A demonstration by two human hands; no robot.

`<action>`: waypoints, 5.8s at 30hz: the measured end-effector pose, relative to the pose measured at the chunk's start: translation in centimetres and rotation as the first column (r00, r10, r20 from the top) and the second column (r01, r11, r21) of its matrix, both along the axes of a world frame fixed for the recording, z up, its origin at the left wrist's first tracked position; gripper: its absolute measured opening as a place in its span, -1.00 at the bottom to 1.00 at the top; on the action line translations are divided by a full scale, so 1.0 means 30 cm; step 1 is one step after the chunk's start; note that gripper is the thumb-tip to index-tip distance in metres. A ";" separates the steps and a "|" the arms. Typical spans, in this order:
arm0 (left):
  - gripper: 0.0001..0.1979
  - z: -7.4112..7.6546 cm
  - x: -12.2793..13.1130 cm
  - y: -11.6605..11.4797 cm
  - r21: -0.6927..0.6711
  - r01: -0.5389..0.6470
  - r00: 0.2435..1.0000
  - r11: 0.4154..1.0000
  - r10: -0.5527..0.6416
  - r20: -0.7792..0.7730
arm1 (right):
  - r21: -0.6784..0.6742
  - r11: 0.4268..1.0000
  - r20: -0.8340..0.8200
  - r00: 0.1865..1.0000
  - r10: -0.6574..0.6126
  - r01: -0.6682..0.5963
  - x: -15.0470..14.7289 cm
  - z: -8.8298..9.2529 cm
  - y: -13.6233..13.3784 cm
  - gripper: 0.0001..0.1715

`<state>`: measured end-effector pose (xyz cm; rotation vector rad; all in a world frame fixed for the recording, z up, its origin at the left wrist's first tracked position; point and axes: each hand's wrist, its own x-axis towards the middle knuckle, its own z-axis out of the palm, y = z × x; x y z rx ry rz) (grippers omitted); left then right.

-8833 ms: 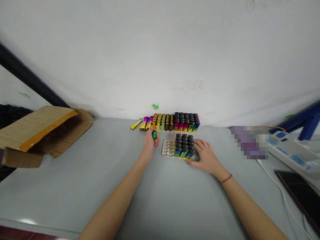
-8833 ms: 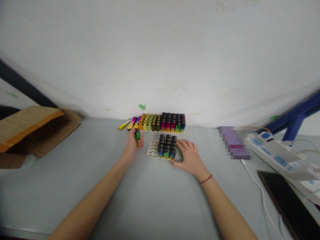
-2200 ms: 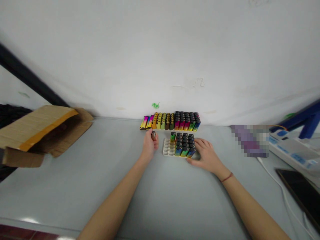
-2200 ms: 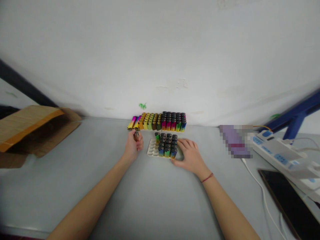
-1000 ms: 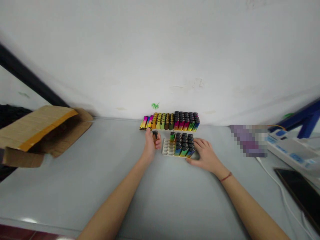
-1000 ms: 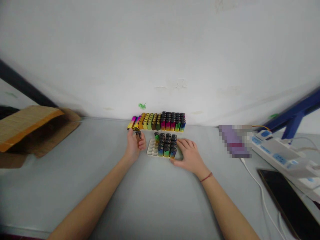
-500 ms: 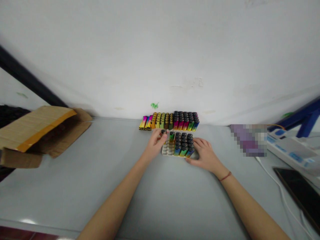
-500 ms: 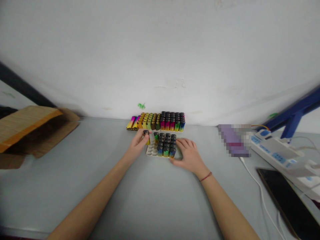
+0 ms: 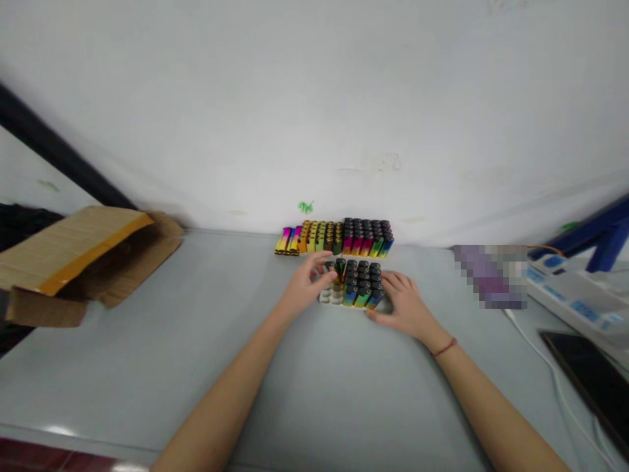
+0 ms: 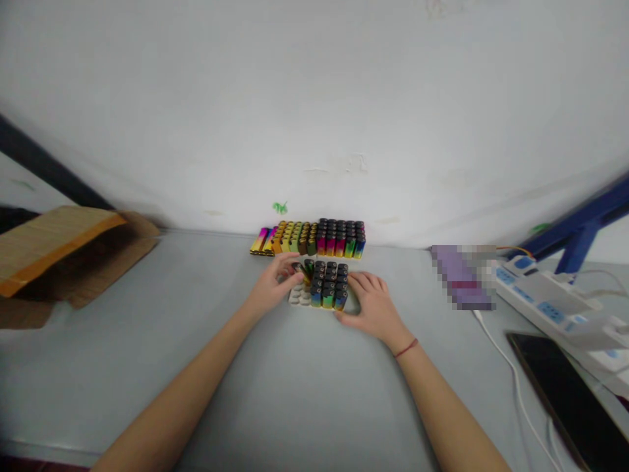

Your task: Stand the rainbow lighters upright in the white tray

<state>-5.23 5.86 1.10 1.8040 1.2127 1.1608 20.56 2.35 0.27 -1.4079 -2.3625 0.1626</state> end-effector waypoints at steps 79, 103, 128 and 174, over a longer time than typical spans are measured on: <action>-0.70 -0.014 -0.248 0.083 0.247 0.068 0.813 0.967 0.089 -0.575 | 0.005 1.000 -0.021 1.000 0.012 -0.012 0.002 -0.006 0.002 -0.27; -0.41 0.087 0.020 0.006 -0.558 0.050 0.719 0.828 0.358 0.596 | -0.007 1.000 0.002 1.000 0.010 -0.010 0.005 -0.004 0.001 -0.27; -0.63 0.066 0.016 0.002 -0.601 0.058 0.640 0.797 0.433 0.635 | 0.009 1.000 -0.003 1.000 0.011 -0.011 0.007 -0.012 0.003 -0.26; -0.72 0.048 0.007 -0.004 -0.280 0.082 0.850 0.956 0.080 0.521 | -0.050 0.992 -0.185 0.977 0.105 -0.117 0.018 -0.018 0.027 -0.16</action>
